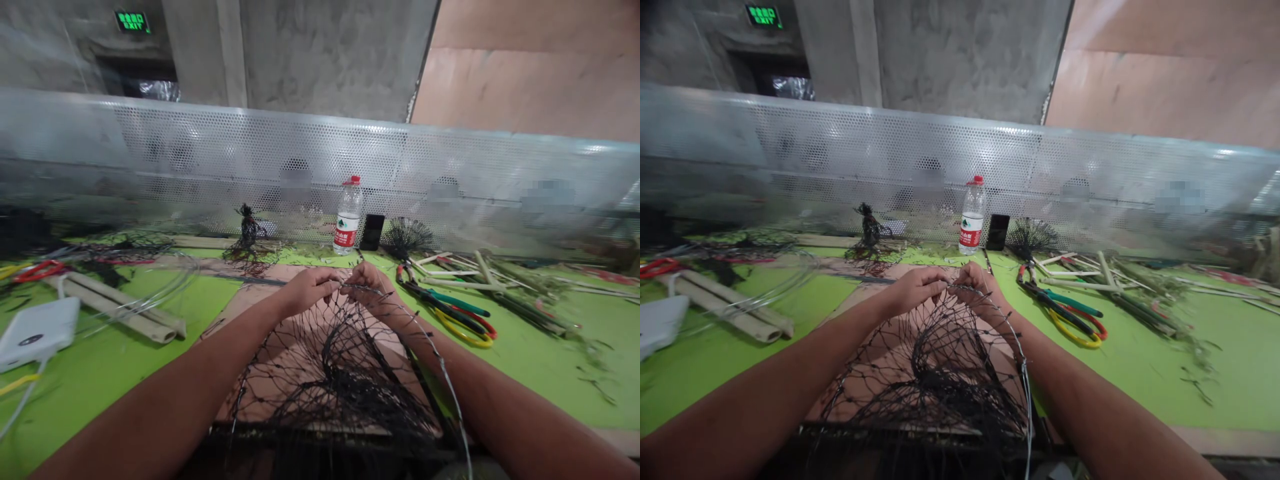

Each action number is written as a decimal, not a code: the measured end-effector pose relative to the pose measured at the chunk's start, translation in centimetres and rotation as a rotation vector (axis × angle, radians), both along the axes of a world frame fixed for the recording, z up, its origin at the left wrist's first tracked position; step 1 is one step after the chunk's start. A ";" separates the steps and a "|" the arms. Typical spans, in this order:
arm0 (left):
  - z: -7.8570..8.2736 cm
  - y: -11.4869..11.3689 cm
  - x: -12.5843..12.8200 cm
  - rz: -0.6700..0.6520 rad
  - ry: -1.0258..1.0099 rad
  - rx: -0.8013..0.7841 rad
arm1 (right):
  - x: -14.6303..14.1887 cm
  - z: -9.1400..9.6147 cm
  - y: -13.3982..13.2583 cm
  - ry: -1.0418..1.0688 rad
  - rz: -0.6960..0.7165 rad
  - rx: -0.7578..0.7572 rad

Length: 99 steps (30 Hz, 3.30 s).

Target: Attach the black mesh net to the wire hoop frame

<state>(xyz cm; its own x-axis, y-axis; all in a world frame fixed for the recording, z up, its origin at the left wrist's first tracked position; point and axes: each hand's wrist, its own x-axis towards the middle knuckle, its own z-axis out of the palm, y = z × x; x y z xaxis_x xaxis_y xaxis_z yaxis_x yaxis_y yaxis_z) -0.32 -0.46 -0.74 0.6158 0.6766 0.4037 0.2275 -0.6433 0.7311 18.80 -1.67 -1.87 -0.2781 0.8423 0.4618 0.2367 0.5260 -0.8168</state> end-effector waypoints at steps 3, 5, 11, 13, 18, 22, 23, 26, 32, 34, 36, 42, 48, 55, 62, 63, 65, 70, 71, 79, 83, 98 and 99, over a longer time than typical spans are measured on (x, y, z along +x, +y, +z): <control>0.0 0.1 -0.1 0.005 -0.013 -0.026 | -0.4 -0.2 -0.5 0.033 0.008 0.055; 0.1 0.1 -0.2 0.006 -0.011 -0.050 | -0.3 -0.1 -0.6 0.066 0.076 0.039; 0.2 0.3 -0.5 0.047 -0.012 -0.038 | 1.1 0.3 0.7 0.229 0.188 -0.150; 0.1 0.4 -0.5 0.038 -0.010 -0.031 | 1.9 0.7 1.3 0.287 0.111 -0.220; 0.0 0.5 -0.3 -0.002 0.008 -0.029 | 3.5 2.7 0.9 0.204 0.108 -0.249; 0.2 0.3 -0.3 0.012 0.072 0.018 | 4.2 4.3 -0.4 -0.085 0.021 -0.089; 0.2 0.2 -0.3 0.013 0.091 0.031 | 4.4 4.6 -0.5 -0.139 -0.004 -0.046; 0.4 -0.2 -0.2 0.004 0.145 0.061 | 4.6 5.0 -0.6 -0.232 -0.086 0.121; 1.1 -1.0 -0.3 -0.043 0.227 0.145 | 2.5 4.6 -0.4 -0.128 0.006 0.250; 1.4 -1.1 -0.4 -0.043 0.239 0.178 | 1.7 4.7 -0.5 -0.124 0.052 0.343; 1.7 -1.1 -0.6 -0.038 0.237 0.202 | 1.2 4.9 -0.5 -0.134 0.033 0.412; 2.4 -1.1 -1.3 -0.003 0.214 0.134 | 0.4 3.8 0.1 0.020 0.004 0.154; 2.5 -1.2 -1.5 -0.005 0.202 0.100 | -1.0 2.8 0.1 0.211 -0.040 0.023; 2.4 -1.2 -1.3 -0.032 0.191 0.064 | -1.3 2.9 -0.5 0.229 0.031 -0.064; 2.0 -0.7 -1.5 -0.062 0.163 0.010 | -0.8 2.6 -0.1 0.210 0.046 -0.077; 2.0 -0.7 -1.5 -0.058 0.164 0.002 | -0.7 2.6 -0.2 0.207 0.021 -0.048; 2.0 -0.5 -1.6 -0.053 0.168 -0.006 | -0.6 2.7 -0.5 0.197 -0.057 0.040; 2.0 -0.5 -1.5 -0.061 0.186 -0.008 | -1.2 2.9 -1.5 0.175 -0.210 0.191; 2.0 -0.5 -1.5 -0.068 0.186 -0.011 | -1.3 2.9 -1.6 0.171 -0.229 0.211; 2.1 -0.7 -1.4 -0.096 0.206 0.034 | -1.3 2.8 -0.5 0.198 -0.023 0.004; 2.1 -0.7 -1.5 -0.094 0.193 0.016 | -1.1 2.8 -0.2 0.195 0.067 -0.147; 1.9 -0.3 -1.6 0.005 0.206 0.055 | -2.1 1.9 -0.2 0.351 0.115 -0.425; 1.9 -0.3 -1.6 0.008 0.206 0.058 | -2.1 1.8 -0.2 0.351 0.127 -0.424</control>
